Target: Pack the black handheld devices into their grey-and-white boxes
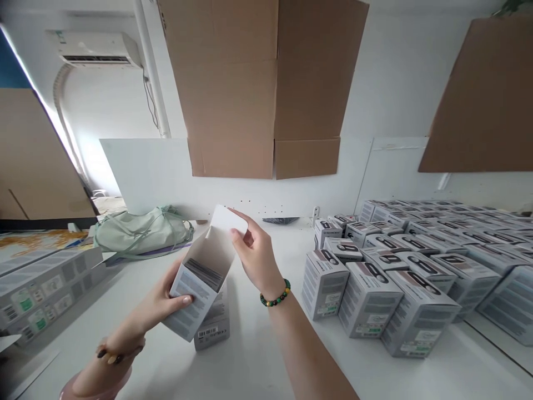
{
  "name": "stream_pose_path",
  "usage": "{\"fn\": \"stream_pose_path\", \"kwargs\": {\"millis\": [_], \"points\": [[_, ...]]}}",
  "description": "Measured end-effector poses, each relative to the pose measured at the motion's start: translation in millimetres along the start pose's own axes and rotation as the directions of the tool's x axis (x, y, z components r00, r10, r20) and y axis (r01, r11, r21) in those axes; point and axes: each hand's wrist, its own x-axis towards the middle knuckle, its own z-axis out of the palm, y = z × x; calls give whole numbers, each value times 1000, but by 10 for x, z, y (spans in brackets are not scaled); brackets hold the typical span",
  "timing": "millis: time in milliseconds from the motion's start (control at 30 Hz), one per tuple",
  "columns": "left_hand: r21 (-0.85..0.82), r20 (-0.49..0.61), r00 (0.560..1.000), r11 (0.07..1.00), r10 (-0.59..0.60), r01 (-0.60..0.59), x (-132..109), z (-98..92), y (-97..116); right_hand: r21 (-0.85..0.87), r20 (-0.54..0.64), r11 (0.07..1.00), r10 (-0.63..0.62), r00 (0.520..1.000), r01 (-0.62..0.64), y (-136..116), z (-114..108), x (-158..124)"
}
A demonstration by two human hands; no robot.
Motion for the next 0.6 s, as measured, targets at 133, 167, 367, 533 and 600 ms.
{"fn": "stream_pose_path", "kwargs": {"millis": [133,167,367,533,600], "points": [[-3,43,999,1000,6,-6,-3,9,22,-207,-5,975,-88,996,85,64,-90,12],[-3,47,999,1000,10,-9,-7,11,15,-216,6,964,-157,988,154,84,-100,18],[-43,107,994,998,-33,38,-45,-15,-38,-212,21,908,-367,930,362,177,-95,52],[6,107,993,999,-41,41,-44,-39,-49,-207,13,907,-372,928,367,205,-95,58],[20,110,993,999,-30,28,-26,-43,-48,-174,47,933,-311,949,314,174,-121,57]]}}
